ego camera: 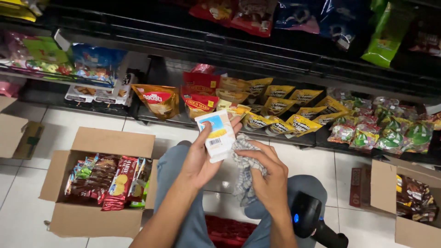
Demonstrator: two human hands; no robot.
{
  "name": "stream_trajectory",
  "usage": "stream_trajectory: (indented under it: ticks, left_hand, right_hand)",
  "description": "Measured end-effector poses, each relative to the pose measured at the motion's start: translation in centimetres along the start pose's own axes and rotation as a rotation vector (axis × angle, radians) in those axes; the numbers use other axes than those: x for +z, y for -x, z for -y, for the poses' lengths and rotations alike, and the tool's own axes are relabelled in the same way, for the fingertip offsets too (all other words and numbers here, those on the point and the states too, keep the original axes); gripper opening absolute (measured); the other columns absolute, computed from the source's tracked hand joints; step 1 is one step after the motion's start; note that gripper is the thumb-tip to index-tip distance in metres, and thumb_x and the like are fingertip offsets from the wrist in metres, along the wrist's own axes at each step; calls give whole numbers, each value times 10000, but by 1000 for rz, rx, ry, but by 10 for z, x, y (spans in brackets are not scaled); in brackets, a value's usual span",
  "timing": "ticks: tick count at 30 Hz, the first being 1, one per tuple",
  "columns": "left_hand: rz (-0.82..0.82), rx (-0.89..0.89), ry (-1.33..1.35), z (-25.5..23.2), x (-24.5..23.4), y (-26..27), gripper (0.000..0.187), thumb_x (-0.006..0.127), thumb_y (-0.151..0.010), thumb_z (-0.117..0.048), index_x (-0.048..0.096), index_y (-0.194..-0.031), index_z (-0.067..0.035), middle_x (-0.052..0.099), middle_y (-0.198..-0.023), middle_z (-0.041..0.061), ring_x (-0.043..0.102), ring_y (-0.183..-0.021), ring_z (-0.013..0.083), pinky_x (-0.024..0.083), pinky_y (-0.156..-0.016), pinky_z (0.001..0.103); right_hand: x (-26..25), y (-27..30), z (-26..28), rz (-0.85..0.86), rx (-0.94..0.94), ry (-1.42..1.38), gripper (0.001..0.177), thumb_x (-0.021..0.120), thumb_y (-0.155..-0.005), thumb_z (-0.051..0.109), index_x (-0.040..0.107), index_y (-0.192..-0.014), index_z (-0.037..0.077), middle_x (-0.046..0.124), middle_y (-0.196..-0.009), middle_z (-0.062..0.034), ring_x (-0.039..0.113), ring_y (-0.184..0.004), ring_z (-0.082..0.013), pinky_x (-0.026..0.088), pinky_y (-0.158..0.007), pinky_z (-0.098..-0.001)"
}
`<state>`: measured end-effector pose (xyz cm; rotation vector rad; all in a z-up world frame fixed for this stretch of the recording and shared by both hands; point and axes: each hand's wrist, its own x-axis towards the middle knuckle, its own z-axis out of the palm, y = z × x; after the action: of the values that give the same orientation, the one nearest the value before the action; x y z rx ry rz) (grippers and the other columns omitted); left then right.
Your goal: The recorder is scanning barcodes on small snack packets, wiping them with a cloth, and placing them onto grocery store shelves.
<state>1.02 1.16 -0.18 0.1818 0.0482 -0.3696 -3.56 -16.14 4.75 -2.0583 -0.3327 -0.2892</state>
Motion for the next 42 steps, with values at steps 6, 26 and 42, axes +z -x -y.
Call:
stream_trajectory:
  ticks: [6, 26, 42]
  left_hand:
    - [18, 86, 34, -15, -1, 4, 623, 457, -1072, -336, 324, -1559, 30, 401, -1601, 222, 383, -1492, 324, 310, -1230, 431]
    - [37, 297, -104, -27, 23, 44, 685, 449, -1075, -346, 250, -1595, 51, 378, -1642, 203, 367, -1529, 301, 276, -1270, 400]
    - [111, 448, -218, -37, 67, 75, 849, 277, -1039, -635, 281, -1610, -8, 420, -1580, 257, 421, -1477, 354, 379, -1203, 524]
  right_hand:
    - [8, 1, 2, -26, 39, -3, 441, 502, -744, -94, 780, -1050, 57, 730, -1221, -142, 702, -1149, -279, 517, -1014, -343]
    - [30, 20, 14, -229, -129, 202, 651, 623, -740, -117, 674, -1336, 140, 628, -1370, -179, 622, -1305, -343, 491, -1094, -390]
    - [38, 43, 41, 521, -384, 357, 604, 789, -846, 349, 612, -1304, -4, 449, -1520, -258, 354, -1455, -400, 215, -1191, -585]
